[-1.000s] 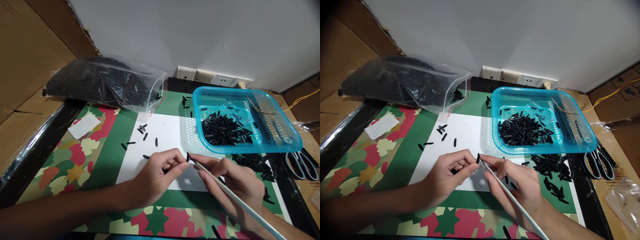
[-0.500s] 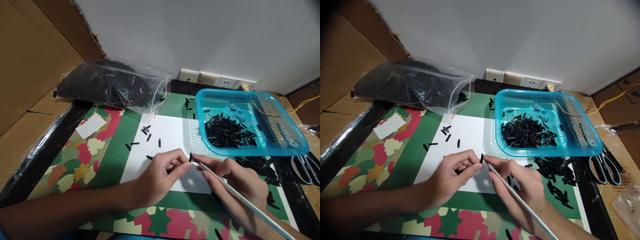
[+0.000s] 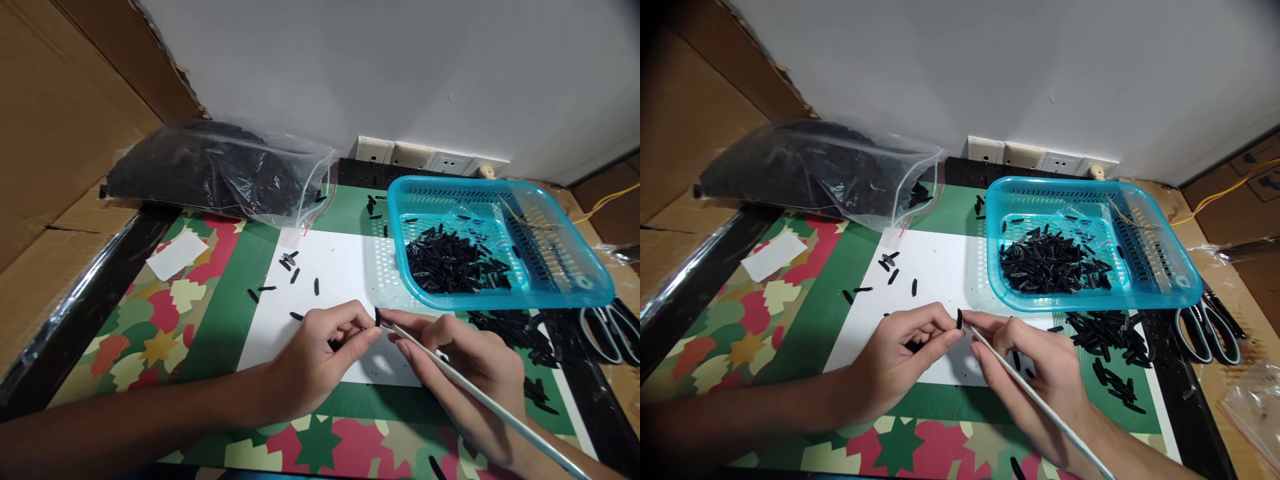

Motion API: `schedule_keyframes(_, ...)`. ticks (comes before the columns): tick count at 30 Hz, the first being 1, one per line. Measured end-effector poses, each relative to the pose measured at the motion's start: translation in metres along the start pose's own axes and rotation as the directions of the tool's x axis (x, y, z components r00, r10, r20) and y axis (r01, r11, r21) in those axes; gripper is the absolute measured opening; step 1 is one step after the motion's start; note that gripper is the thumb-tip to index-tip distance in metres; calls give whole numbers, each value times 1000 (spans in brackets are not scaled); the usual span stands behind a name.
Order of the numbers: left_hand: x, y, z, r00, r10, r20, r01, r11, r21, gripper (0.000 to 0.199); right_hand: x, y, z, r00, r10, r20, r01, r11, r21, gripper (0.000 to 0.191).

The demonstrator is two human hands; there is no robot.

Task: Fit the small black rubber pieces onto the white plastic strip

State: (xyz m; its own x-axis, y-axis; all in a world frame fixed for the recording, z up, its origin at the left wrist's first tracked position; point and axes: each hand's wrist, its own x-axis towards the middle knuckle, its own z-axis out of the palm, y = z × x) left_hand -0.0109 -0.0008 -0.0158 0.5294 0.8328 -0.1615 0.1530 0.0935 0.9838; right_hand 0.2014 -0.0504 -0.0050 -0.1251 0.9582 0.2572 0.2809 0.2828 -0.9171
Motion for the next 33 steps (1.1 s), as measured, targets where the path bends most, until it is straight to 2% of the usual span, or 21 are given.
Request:
schedule_keyframes(4, -1, -4, 0, 1000, 21, 5, -21, 998, 52, 25, -1, -1, 5, 996, 84, -23, -83, 995, 52, 29)
schedule_keyframes(6, -2, -6, 1, 1000, 23, 16, -24, 997, 74, 26, -2, 1, 5, 998, 60, -11, -60, 998, 21, 28)
schedule_keyframes(9, -2, -8, 1, 999, 12, 45, -15, 997, 77, 27, -5, 7, 3, 992, -118, 51, 123, 987, -101, 23)
schedule_keyframes(12, -3, -7, 0, 998, -1, 67, -3, 998, 58, 27, -7, 13, 2, 937, -330, 112, 348, 906, -243, 22)
schedule_keyframes(15, -2, -6, 0, 998, -21, 66, 19, 999, 30, 29, -7, 15, 4, 895, -432, 109, 441, 821, -362, 24)
schedule_keyframes(18, -1, -4, 0, 998, -38, 54, 38, 999, 7, 30, -6, 16, 6, 885, -448, 124, 452, 766, -458, 24)
schedule_keyframes(23, 0, -3, 0, 997, -44, 57, 46, 998, -37, 31, -3, 22, 2, 888, -416, 195, 453, 723, -522, 19)
schedule_keyframes(27, 2, -3, -2, 996, -92, 19, 94, 971, -220, 32, 3, 26, -3, 848, -445, 287, 522, 613, -593, 16)
schedule_keyframes(30, 4, -4, -3, 992, -122, 42, 129, 924, -360, 33, 9, 24, -5, 821, -448, 354, 564, 541, -625, 24)
schedule_keyframes(33, 4, -6, -3, 989, -129, 65, 145, 892, -429, 33, 13, 20, -5, 793, -468, 390, 597, 473, -648, 30)
